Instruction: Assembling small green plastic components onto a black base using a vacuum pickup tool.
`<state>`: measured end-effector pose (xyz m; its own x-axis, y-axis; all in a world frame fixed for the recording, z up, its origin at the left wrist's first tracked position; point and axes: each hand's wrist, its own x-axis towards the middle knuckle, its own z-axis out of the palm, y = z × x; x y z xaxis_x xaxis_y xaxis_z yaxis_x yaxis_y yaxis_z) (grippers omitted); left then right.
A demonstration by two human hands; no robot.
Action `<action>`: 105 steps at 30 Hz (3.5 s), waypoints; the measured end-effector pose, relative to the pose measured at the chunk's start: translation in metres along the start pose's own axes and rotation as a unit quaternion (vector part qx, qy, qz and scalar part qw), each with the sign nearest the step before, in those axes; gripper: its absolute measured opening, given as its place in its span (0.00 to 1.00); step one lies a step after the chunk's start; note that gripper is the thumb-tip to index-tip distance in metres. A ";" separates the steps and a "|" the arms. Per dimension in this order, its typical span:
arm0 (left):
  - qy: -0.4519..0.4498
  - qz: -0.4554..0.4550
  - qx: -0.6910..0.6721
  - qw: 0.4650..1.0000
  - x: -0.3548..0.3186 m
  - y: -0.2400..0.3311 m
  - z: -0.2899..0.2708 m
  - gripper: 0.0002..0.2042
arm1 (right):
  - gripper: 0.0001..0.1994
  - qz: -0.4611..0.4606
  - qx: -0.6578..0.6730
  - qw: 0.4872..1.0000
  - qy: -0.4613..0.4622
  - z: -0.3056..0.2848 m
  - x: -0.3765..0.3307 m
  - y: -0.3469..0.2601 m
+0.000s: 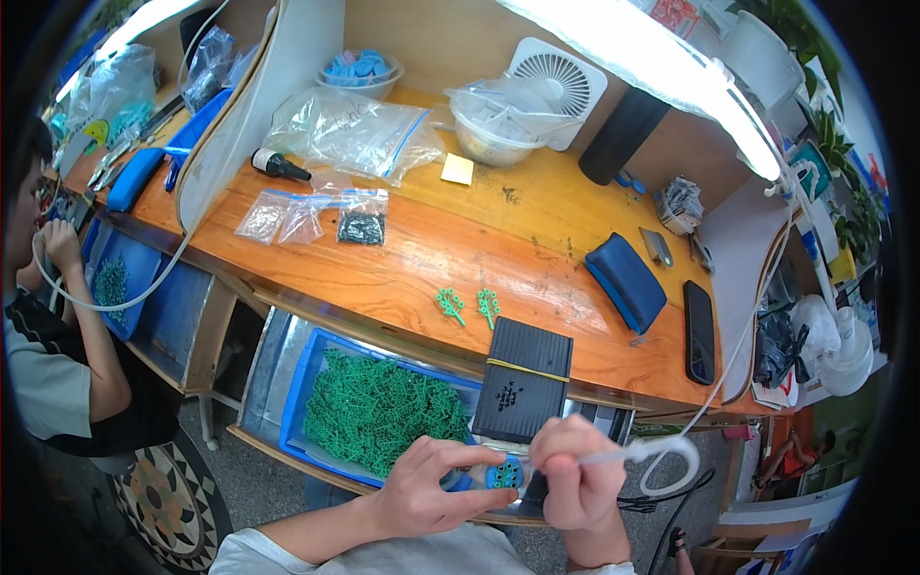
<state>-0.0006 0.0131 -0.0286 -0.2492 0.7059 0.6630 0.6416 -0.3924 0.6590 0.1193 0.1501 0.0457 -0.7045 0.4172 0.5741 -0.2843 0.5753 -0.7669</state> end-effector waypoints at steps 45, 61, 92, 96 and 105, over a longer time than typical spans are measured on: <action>-0.002 0.020 -0.020 1.000 -0.005 -0.006 -0.002 0.17 | 0.05 0.024 -0.053 0.990 -0.130 0.003 -0.014 -0.014; -0.006 0.015 0.030 0.999 0.000 0.000 -0.004 0.18 | 0.02 0.064 -0.144 0.988 0.007 0.000 0.018 0.006; 0.036 0.073 0.208 0.975 0.003 0.013 -0.014 0.15 | 0.15 0.106 0.025 0.991 0.083 0.013 -0.030 -0.008; 0.041 0.078 0.211 0.973 0.006 0.013 -0.014 0.14 | 0.15 0.097 0.025 0.991 0.090 0.013 -0.030 -0.006; 0.071 0.034 0.133 0.988 0.019 0.008 -0.029 0.16 | 0.15 0.102 0.045 0.988 0.110 0.015 -0.030 -0.008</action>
<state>-0.0208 0.0061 -0.0008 -0.2861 0.5857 0.7584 0.8236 -0.2542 0.5070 0.1330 0.1231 0.0303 -0.5970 0.6672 0.4455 -0.2141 0.4027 -0.8899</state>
